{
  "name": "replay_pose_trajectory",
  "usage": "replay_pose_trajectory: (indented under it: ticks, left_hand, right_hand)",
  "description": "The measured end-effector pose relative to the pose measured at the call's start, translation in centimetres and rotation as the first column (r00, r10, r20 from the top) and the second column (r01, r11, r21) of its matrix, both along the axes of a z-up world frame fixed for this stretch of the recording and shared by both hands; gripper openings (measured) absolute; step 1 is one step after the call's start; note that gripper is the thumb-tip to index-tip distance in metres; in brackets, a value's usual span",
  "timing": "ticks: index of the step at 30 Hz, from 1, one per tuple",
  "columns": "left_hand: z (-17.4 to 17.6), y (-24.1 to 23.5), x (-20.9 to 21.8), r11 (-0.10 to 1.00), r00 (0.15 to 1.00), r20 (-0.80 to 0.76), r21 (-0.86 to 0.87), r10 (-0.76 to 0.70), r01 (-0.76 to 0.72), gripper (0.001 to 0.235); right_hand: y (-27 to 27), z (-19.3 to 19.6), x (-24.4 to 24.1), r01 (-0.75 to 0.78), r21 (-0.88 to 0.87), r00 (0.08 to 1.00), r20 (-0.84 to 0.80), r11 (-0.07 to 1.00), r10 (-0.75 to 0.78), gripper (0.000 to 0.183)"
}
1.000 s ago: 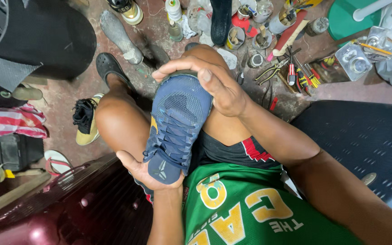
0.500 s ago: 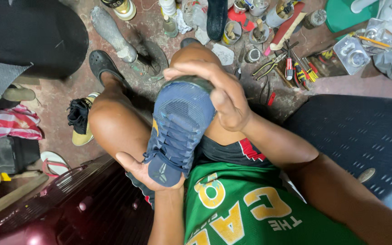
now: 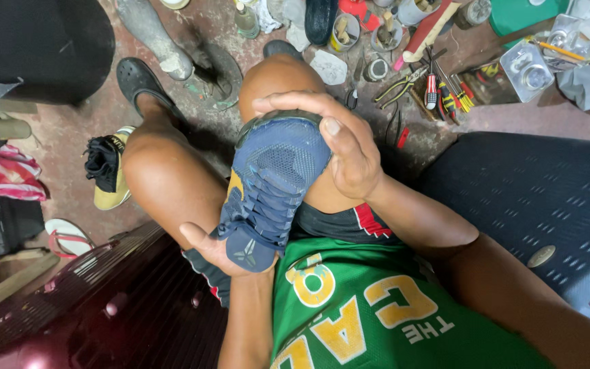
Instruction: The person holds a blue Nike sneaker and repeatedly rubs its upper mesh and sole with their hands. They rotate the shoe to access different sides, including the toe, heel, and lateral panels, while seated on the floor.
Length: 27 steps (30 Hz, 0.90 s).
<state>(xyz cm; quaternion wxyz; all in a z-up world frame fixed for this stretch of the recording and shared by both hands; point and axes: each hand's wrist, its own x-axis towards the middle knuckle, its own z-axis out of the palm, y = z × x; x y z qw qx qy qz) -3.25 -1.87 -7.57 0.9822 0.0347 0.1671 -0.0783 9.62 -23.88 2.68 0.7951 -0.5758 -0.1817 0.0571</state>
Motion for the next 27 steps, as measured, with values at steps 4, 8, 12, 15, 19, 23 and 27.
replay_pose_trajectory:
  ticks: [4,8,12,15,19,23,27]
  left_hand:
    - [0.2,-0.1,0.3,0.981,0.98,-0.2,0.193,0.019,0.02,0.136]
    - [1.5,-0.9,0.3,0.947,0.991,-0.13,0.312,-0.031,0.071,0.136]
    - [2.1,-1.4,1.1,0.989,0.989,-0.119,-0.112,0.088,-0.101,0.132]
    - [2.8,-1.4,1.3,0.997,0.994,-0.09,-0.029,0.063,-0.066,0.13]
    - [3.7,-1.7,1.6,0.991,0.996,-0.088,0.129,0.035,-0.023,0.13]
    - [3.7,-1.7,2.5,0.996,0.988,-0.123,0.043,0.089,-0.084,0.13]
    - [3.7,-1.4,2.4,0.992,0.988,-0.114,-0.064,0.101,-0.109,0.13]
  right_hand:
    - [-0.2,-0.6,-0.1,-0.025,0.072,0.997,-0.067,0.997,0.03,0.059]
    - [-0.6,-1.1,0.1,-0.118,0.194,0.984,-0.109,0.974,0.141,0.056]
    - [-0.9,-1.8,0.3,-0.179,0.311,0.958,-0.161,0.933,0.237,0.056]
    - [-0.7,-2.2,0.5,-0.169,0.339,0.962,-0.149,0.926,0.23,0.055]
    - [-1.1,-2.2,0.3,-0.147,0.22,0.982,-0.086,0.964,0.17,0.051]
    - [-1.2,-2.0,0.4,-0.17,0.161,0.983,-0.047,0.972,0.179,0.051]
    - [-1.4,-1.7,0.9,-0.187,0.074,0.981,0.06,0.98,0.183,0.051]
